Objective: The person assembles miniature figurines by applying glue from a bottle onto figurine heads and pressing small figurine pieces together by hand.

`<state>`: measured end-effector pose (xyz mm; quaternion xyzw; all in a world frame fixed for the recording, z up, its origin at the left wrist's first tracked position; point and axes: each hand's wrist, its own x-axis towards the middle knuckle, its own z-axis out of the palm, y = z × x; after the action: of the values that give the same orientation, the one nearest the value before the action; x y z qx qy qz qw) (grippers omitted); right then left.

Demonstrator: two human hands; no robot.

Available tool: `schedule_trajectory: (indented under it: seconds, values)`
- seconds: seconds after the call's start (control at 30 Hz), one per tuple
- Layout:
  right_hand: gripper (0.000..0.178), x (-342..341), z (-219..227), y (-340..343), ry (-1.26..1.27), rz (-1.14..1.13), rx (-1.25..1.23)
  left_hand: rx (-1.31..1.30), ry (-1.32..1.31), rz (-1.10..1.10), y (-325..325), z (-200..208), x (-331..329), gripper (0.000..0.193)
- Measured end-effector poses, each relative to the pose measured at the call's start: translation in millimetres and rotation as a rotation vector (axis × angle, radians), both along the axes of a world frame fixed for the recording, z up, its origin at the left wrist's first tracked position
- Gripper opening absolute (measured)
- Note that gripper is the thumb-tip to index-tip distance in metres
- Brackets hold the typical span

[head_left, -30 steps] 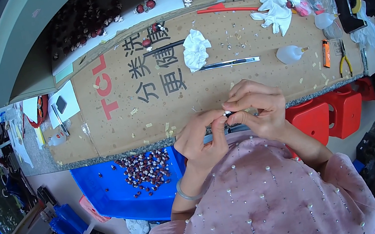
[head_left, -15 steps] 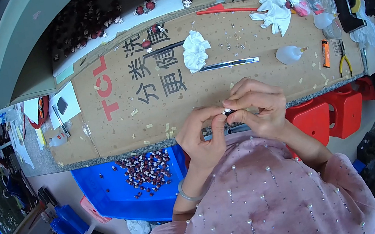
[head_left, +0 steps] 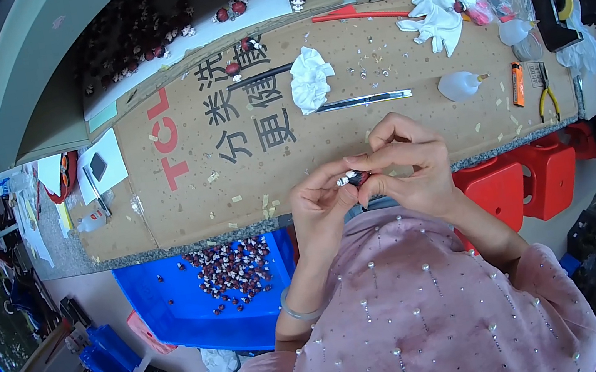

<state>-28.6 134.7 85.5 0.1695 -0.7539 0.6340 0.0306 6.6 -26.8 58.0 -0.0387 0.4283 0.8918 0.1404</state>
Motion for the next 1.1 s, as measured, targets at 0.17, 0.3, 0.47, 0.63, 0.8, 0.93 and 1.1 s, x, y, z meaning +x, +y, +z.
schedule_trajectory:
  seconds: [0.17, 0.3, 0.47, 0.63, 0.8, 0.93, 1.1]
  values:
    - [0.025, -5.4, 4.3, 8.8, -0.690, 0.212, -0.410, -0.211, 0.071, 0.003, 0.7, 8.0, -3.8, 0.022]
    - [0.023, -9.9, -2.4, 13.1, -0.934, 0.297, -0.575, -0.249, 0.091, -0.044, 2.1, 16.7, -6.1, 0.020]
    - [0.019, -9.3, -2.9, 11.7, -0.974, 0.272, -0.547, -0.255, 0.100, -0.052, 2.0, 15.7, -5.6, 0.021]
    - [0.018, -8.3, -5.8, 11.0, -0.983, 0.278, -0.555, -0.295, 0.104, -0.075, -1.7, 8.6, -4.0, 0.021]
    - [0.012, -9.0, -0.9, 10.0, -1.010, 0.281, -0.555, -0.283, 0.063, -0.115, -1.6, 10.4, -5.1, 0.021]
    - [0.009, -11.2, 5.5, 7.4, -1.037, 0.278, -0.554, -0.223, 0.073, -0.123, 0.7, 12.5, -8.0, 0.022]
    - [0.007, -11.8, 9.4, 3.8, -1.077, 0.227, -0.546, -0.115, 0.019, -0.118, 2.5, 5.0, -7.2, 0.024]
